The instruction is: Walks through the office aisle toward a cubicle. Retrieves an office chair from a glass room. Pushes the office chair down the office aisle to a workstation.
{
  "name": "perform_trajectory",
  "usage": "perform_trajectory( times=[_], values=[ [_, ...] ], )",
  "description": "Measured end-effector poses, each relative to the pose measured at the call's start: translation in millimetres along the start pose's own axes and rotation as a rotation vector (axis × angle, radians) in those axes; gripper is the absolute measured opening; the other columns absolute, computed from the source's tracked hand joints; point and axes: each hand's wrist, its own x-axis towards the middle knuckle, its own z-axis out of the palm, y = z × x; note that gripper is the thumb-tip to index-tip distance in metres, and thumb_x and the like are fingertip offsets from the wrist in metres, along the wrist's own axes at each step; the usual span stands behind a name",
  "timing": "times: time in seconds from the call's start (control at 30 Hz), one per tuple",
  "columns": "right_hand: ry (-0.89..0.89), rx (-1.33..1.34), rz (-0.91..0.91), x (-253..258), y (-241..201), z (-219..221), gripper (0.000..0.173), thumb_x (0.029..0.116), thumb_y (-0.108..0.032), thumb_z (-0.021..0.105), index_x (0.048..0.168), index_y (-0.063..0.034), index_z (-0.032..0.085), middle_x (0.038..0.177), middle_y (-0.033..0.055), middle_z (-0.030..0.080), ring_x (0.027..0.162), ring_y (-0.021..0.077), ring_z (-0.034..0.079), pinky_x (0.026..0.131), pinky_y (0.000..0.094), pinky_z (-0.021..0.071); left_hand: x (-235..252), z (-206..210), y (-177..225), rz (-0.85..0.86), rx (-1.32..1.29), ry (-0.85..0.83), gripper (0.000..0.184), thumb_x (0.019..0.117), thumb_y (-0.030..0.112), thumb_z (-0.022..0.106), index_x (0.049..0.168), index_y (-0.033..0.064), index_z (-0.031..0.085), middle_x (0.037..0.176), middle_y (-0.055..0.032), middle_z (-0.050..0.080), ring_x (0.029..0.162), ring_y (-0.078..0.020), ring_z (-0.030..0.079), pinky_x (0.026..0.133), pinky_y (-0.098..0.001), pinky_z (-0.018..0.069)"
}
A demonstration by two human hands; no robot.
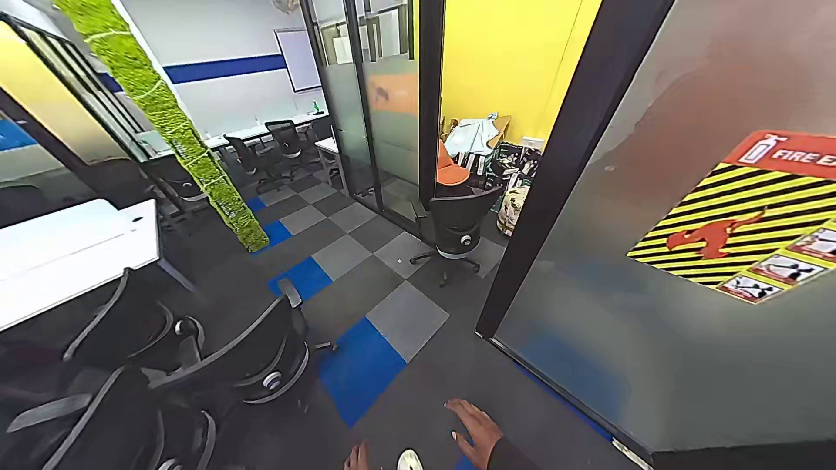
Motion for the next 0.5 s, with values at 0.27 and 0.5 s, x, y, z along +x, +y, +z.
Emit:
perform_trajectory(
  times=[0.27,0.5],
  values=[
    [0.051,-0.011,0.116,95.9,21.2,-39.1,0.054,0.095,-0.027,0.069,0.146,-0.0132,0.057,0.151,0.0105,0.057,0.138,0.0302,0.056,0.112,0.0566,0.0461,129.5,-101.7,83.3,0.138,-0.016,0.083,0.072,0.0914,0.034,0.073,0.156,0.0161,0.046,0.163,-0.0166,0.041,0.151,-0.0408,0.036,0.117,-0.0668,0.0333],
    [0.066,0.031,0.193,194.5,60.6,-80.9,0.051,0.0935,-0.026,0.071,0.141,-0.0117,0.061,0.147,0.0114,0.061,0.135,0.0312,0.058,0.109,0.0583,0.0482,215.0,-126.9,154.4,0.191,0.016,-0.02,0.072,0.093,0.034,0.072,0.157,0.0148,0.044,0.163,-0.0177,0.04,0.151,-0.0423,0.035,0.117,-0.0686,0.0331]
  ],
)
